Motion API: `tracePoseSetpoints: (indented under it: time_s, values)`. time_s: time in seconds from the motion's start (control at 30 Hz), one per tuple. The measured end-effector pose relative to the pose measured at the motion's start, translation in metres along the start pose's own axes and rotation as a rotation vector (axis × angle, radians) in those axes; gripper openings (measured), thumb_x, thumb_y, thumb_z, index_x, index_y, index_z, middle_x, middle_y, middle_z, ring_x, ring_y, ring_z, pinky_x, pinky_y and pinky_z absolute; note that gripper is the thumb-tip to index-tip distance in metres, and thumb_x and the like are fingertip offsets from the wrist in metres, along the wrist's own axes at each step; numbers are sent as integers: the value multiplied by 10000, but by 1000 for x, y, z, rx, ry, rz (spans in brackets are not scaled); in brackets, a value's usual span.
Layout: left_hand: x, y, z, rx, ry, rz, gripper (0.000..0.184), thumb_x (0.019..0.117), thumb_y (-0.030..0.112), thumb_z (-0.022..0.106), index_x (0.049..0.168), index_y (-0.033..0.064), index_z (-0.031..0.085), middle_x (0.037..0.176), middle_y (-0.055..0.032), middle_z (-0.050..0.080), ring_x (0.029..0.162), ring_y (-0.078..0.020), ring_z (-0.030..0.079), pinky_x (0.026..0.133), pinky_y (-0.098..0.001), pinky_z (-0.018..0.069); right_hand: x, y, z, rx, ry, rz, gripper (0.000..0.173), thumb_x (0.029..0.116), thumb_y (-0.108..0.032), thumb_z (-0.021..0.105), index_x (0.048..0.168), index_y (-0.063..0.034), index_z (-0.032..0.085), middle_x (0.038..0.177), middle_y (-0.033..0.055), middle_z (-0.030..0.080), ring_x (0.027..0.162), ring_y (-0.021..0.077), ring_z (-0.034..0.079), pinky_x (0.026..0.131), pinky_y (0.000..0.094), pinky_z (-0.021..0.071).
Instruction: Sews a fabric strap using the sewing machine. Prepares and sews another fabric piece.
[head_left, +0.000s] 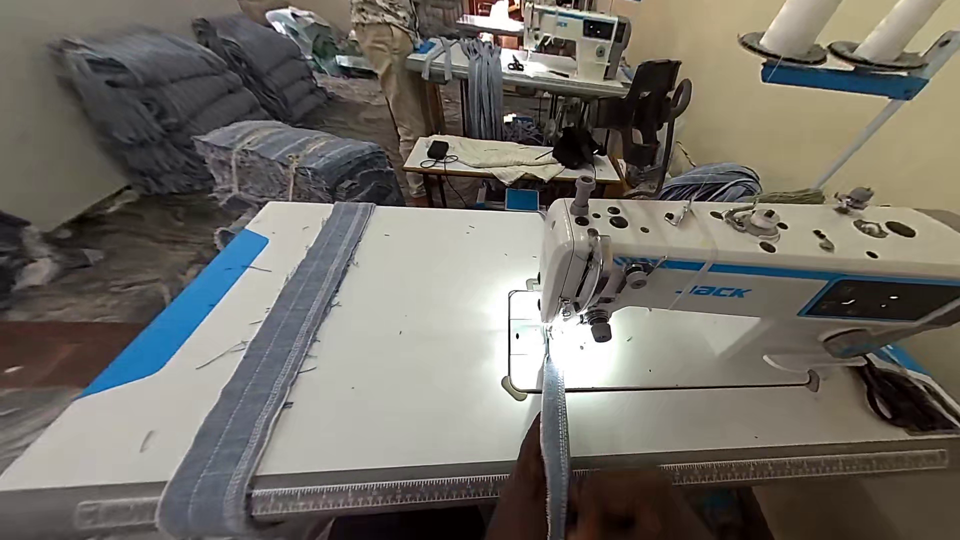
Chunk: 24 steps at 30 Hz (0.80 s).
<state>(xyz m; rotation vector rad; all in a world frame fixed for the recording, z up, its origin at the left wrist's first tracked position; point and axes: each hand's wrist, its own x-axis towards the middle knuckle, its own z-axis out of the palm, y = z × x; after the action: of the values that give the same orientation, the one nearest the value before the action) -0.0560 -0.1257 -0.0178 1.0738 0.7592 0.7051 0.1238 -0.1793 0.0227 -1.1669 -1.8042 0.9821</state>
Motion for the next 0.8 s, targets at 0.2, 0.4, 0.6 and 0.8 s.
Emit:
tracePoseSetpoints:
  time_s: [0.2,0.4,0.6,0.8]
  values:
    - [-14,-1,-1,669,-52,25,685,1021,137,549,1611,11,226,1341,-127,651,1194,-152,655,1051,-391,525,108,38,4,-471,428,441,452,915,-412,755,1242,-102,714,962,61,679,755,195,649,675,427,575]
    - [-13,-5,2,629,-109,42,614,1060,116,450,1592,-64,200,1379,-171,619,1254,-151,624,1092,-359,496,113,26,13,-756,325,429,517,858,-101,733,1360,-34,630,1183,151,593,936,269,664,762,419,593]
    - [-14,-20,6,375,-84,59,582,1078,79,416,1577,-106,181,1503,-181,508,1351,-100,535,1155,-279,433,101,33,16,-745,361,383,579,829,-95,733,1392,-41,609,1211,130,567,939,241,645,716,377,581]
    - [-16,-20,4,408,-79,-2,592,1095,124,423,1602,-56,176,1524,-155,501,1318,-88,568,1126,-273,469,98,35,13,-723,332,373,573,825,-112,741,1382,-47,623,1175,116,572,909,217,642,698,357,575]
